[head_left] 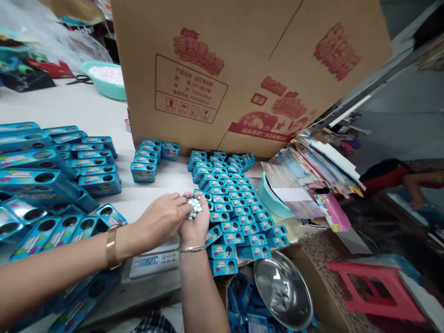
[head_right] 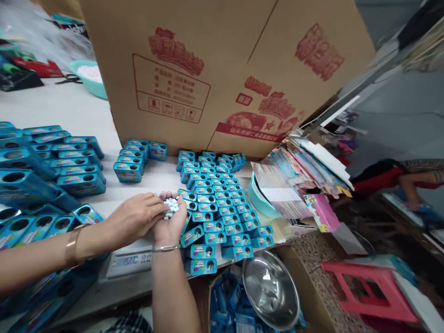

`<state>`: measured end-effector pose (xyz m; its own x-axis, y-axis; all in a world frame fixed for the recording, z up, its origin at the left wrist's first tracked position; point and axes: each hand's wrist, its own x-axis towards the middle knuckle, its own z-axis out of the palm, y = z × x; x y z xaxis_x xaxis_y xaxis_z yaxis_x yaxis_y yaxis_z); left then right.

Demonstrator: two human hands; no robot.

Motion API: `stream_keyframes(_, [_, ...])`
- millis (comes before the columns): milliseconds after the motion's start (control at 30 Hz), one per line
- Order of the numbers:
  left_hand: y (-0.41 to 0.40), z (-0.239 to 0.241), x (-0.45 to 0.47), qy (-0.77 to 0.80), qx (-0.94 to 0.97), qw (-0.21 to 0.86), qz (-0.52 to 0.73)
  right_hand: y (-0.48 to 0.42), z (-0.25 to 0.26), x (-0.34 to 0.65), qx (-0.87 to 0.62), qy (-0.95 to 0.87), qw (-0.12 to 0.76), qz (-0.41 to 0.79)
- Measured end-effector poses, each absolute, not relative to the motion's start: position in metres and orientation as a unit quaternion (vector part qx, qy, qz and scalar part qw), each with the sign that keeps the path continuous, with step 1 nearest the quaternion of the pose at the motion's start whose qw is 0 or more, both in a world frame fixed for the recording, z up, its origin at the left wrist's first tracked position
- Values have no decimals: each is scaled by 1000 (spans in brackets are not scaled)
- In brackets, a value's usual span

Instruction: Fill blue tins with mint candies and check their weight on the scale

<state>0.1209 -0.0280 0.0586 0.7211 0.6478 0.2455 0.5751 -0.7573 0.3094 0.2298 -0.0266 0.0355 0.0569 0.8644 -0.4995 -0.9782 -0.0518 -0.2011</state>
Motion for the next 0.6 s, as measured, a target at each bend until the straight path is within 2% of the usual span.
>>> stream_keyframes(300, [-18, 71, 123, 345, 890, 243, 174, -31, 32, 233, -233, 119, 683, 682])
stream_keyframes(600, [-20, 59, 126, 333, 891, 219, 217, -33, 34, 241, -209, 132, 682, 689])
